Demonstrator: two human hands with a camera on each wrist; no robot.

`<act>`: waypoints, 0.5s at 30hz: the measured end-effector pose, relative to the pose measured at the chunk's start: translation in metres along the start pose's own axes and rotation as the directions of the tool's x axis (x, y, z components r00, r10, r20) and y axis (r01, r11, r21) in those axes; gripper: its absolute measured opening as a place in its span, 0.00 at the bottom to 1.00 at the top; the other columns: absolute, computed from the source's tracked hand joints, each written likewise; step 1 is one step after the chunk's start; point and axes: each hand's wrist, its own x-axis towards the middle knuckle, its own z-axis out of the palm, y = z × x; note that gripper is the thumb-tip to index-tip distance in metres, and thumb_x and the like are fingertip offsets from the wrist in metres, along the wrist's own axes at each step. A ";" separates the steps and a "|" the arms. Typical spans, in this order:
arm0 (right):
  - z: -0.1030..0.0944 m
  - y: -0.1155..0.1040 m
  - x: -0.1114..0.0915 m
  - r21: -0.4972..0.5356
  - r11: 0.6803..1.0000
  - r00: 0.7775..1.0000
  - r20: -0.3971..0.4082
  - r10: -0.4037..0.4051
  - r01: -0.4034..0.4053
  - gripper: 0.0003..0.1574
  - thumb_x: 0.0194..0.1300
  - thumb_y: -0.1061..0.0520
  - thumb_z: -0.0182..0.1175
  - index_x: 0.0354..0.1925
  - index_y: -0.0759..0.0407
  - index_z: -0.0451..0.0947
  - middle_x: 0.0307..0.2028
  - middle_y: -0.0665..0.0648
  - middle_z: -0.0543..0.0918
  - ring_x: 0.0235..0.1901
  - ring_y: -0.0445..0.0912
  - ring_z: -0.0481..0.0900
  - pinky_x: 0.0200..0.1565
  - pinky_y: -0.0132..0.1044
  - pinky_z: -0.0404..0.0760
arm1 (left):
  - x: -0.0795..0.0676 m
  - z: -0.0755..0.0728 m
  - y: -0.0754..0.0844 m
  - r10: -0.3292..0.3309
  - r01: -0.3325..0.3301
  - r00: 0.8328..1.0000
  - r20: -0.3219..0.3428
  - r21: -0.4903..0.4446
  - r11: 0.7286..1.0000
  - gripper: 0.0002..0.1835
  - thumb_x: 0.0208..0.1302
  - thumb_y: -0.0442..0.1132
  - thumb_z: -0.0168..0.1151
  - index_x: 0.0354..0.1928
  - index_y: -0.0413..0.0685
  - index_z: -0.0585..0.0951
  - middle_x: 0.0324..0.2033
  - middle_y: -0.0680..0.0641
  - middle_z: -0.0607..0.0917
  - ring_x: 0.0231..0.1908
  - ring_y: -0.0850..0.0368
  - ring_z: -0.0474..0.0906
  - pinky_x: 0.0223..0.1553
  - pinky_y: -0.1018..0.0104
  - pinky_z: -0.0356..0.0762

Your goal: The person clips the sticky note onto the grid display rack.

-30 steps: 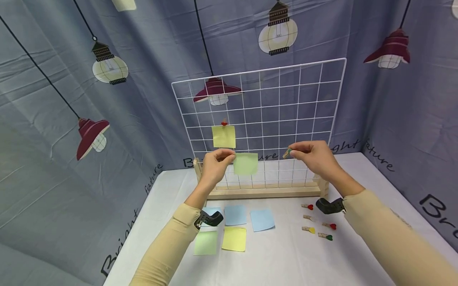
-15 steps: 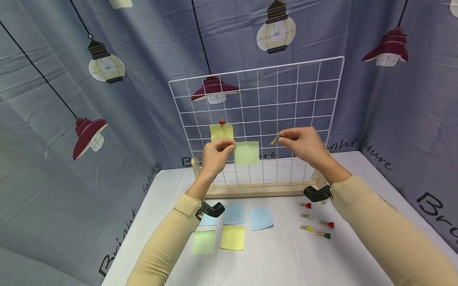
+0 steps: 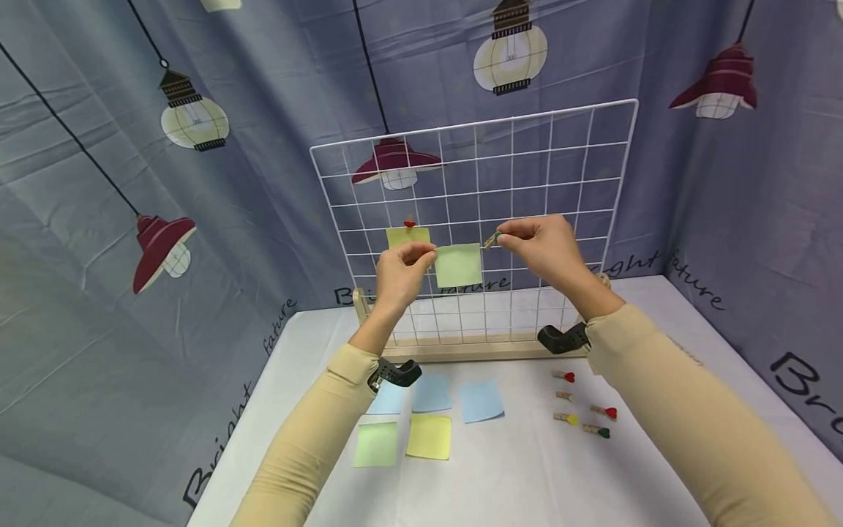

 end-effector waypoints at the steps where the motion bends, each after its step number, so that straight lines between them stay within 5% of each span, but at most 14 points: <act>1: 0.000 -0.002 0.001 0.005 1.000 1.000 -0.006 0.008 -0.008 0.24 0.73 0.45 0.64 0.59 0.56 0.85 0.56 0.65 0.87 0.55 0.55 0.83 0.44 0.42 0.76 | 0.001 0.001 0.001 0.002 -0.002 1.000 -0.001 -0.001 1.000 0.05 0.67 0.41 0.70 0.41 0.54 0.91 0.36 0.52 0.91 0.36 0.63 0.83 0.37 0.70 0.77; 7: 0.001 -0.009 0.008 0.057 0.997 0.998 -0.038 0.049 -0.047 0.24 0.72 0.44 0.65 0.58 0.56 0.86 0.54 0.63 0.88 0.53 0.51 0.84 0.44 0.38 0.75 | 0.006 0.005 0.007 0.011 -0.011 1.000 -0.016 0.001 1.000 0.05 0.67 0.41 0.71 0.41 0.52 0.91 0.36 0.52 0.92 0.37 0.62 0.85 0.38 0.69 0.78; 15: 0.002 -0.015 0.016 0.111 0.992 0.996 -0.068 0.063 -0.055 0.24 0.70 0.43 0.67 0.57 0.55 0.87 0.53 0.57 0.89 0.38 0.27 0.81 0.49 0.35 0.78 | 0.011 0.008 0.008 -0.005 0.005 0.999 -0.037 0.007 1.000 0.05 0.67 0.41 0.71 0.42 0.52 0.91 0.38 0.52 0.92 0.37 0.62 0.84 0.38 0.69 0.78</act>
